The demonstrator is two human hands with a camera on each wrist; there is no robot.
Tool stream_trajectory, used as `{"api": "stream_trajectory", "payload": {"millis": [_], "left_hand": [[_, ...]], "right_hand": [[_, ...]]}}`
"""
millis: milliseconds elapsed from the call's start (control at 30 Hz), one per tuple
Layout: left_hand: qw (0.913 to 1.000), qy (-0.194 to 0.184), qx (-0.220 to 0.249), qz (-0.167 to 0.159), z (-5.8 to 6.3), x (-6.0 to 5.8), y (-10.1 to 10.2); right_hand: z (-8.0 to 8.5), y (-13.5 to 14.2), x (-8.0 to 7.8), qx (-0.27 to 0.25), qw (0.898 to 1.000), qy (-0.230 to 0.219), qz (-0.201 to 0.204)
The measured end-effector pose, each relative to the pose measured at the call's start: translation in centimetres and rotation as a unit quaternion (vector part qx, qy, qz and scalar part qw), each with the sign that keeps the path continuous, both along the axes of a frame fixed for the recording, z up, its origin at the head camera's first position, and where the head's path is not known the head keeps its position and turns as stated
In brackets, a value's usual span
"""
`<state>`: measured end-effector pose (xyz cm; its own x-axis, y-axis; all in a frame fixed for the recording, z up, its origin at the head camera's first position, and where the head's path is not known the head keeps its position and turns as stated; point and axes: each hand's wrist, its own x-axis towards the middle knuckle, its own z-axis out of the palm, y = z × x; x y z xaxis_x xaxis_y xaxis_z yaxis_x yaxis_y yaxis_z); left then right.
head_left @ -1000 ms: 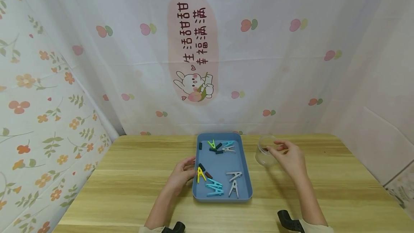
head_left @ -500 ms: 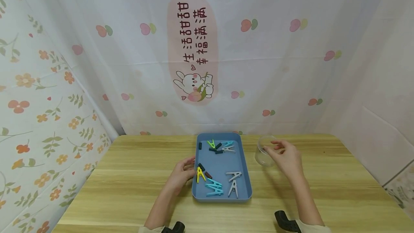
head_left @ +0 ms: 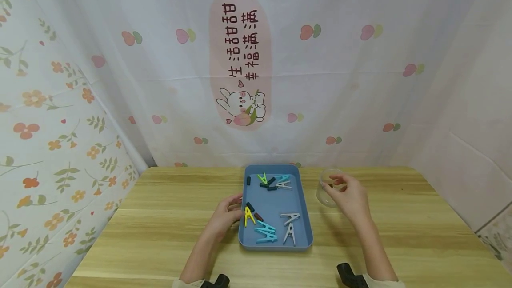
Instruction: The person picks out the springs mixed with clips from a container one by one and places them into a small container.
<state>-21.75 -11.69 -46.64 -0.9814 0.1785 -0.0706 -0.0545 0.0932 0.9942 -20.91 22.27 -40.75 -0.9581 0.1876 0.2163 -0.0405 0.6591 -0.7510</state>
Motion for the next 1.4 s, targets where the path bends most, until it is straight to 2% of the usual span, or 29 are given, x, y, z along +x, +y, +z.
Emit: {"api": "stream_trajectory", "payload": {"millis": [900,1067,1233,1400], "left_hand": [[0.9999,0.009,-0.002,-0.004,-0.3,-0.4,0.0],[0.9999,0.010,-0.004,-0.003,-0.3,-0.2,-0.1],[1.0000,0.002,-0.006,-0.005,-0.3,0.0,-0.1],[1.0000,0.008,-0.002,-0.006,-0.3,-0.1,-0.1]], "right_hand": [[-0.1,-3.4,-0.3,-0.016,0.999,0.022,0.045],[-0.4,-4.2,0.0,-0.036,0.998,0.018,0.057],[-0.6,-4.9,0.1,-0.025,0.998,0.012,0.058],[-0.5,-5.7,-0.1,-0.029,0.997,0.005,0.077]]}}
